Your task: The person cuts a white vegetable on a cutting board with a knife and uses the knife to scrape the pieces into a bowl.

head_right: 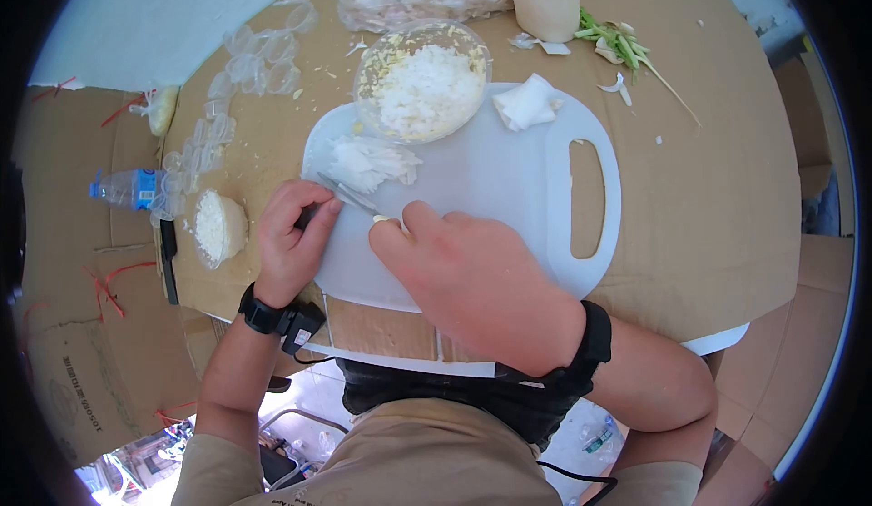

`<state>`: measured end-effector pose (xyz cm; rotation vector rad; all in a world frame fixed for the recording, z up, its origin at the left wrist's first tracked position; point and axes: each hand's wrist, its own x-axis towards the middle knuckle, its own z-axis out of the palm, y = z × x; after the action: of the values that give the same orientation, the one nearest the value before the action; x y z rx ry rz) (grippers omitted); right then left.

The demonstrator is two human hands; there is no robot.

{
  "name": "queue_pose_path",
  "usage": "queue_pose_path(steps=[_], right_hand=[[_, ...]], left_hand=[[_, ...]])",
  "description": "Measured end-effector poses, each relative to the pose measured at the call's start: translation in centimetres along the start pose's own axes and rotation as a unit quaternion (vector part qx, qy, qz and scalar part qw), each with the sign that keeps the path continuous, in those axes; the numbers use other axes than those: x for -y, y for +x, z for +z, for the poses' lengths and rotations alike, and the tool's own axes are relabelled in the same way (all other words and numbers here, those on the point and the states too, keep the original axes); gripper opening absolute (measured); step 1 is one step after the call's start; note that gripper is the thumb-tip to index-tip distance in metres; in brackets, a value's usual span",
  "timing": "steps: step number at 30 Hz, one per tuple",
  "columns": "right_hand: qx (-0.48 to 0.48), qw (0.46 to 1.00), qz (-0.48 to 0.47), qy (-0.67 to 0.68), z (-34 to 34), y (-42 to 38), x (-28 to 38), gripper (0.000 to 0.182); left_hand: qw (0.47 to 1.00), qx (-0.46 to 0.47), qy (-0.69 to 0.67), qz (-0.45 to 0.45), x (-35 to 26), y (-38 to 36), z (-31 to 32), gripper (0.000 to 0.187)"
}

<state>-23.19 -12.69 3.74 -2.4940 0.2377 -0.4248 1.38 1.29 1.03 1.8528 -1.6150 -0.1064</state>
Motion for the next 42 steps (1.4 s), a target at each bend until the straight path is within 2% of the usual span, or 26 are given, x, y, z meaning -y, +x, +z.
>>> queue_pose_path(steps=[14,42], right_hand=[[-0.056,0.998,-0.017,0.016,1.3,1.0,-0.2,0.021],[0.005,1.000,-0.011,0.023,0.8,1.2,0.4,0.025]], left_hand=[[0.999,-0.012,-0.016,-0.035,-0.1,-0.1,0.3,0.010],[0.999,-0.014,-0.010,-0.032,0.0,0.0,0.3,0.012]])
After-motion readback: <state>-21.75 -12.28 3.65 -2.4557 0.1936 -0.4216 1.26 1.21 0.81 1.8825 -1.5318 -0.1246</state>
